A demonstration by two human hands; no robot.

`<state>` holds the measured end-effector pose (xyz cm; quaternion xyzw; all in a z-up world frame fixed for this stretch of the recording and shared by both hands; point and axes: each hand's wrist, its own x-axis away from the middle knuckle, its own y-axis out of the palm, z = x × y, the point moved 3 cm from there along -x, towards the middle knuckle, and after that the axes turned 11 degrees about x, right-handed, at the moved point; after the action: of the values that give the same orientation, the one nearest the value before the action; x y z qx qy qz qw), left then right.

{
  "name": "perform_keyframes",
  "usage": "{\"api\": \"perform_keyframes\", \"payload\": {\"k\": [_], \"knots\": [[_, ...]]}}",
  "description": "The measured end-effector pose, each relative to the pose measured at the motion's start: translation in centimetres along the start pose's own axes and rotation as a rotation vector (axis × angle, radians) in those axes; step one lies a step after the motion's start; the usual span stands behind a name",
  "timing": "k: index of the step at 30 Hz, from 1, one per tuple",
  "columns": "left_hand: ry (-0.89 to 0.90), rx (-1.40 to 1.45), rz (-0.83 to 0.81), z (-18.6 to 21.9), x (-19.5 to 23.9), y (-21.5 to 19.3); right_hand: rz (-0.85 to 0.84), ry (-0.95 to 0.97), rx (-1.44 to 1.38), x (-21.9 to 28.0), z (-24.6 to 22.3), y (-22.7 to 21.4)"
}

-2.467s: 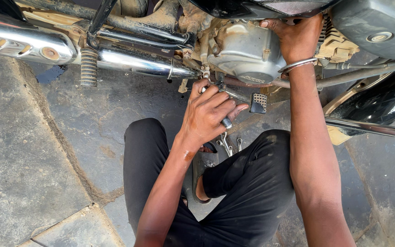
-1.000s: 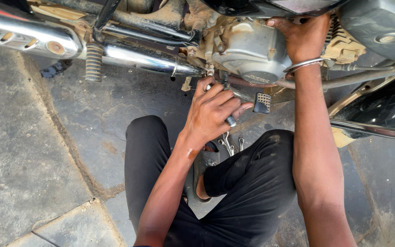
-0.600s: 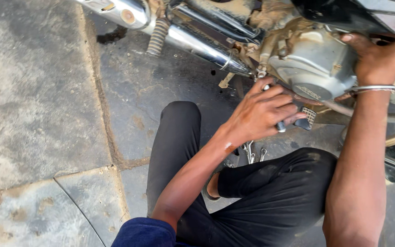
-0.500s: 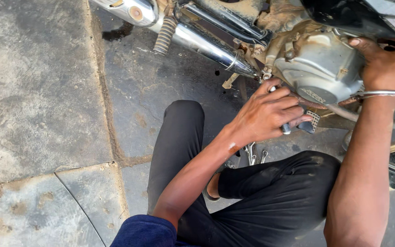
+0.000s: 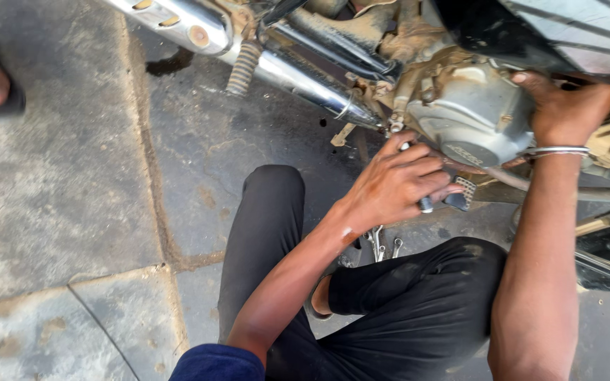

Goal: The person is repairing a motorcycle engine while sitting on the ground. They use a wrench to tighten bolts on the engine casing.

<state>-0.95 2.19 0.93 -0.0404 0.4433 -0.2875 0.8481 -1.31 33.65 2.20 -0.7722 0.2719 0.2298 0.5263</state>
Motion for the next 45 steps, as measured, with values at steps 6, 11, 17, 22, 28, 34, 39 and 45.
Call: {"api": "perform_keyframes", "payload": {"k": [6,11,17,22,28,34,39,45], "knots": [[0.022,-0.053,-0.021,0.2,-0.2,-0.4,0.048,0.078,-0.079,-0.8,-0.4,-0.1],[0.016,0.003,-0.024,0.3,-0.4,-1.0,-0.068,0.335,0.043,-0.3,0.3,1.0],[0.021,-0.012,-0.035,0.6,-0.9,-1.4,-0.075,0.286,-0.119,-0.9,-1.4,1.3],[0.028,-0.015,-0.022,0.6,-0.7,-1.4,-0.138,0.354,-0.104,-1.0,-2.3,1.0],[0.024,-0.028,-0.020,0.6,-0.7,-1.2,-0.178,0.237,0.054,-1.0,-3.2,0.3],[0.014,-0.032,-0.018,0.6,-0.6,-1.1,-0.268,0.213,0.203,-1.3,-4.8,-0.2],[0.024,-0.025,-0.002,0.6,-0.8,-1.2,-0.228,0.268,0.124,-1.7,-5.8,-2.1],[0.035,-0.071,-0.010,1.2,-1.5,-1.5,-0.081,0.462,0.163,2.1,-9.2,-4.8]]}}
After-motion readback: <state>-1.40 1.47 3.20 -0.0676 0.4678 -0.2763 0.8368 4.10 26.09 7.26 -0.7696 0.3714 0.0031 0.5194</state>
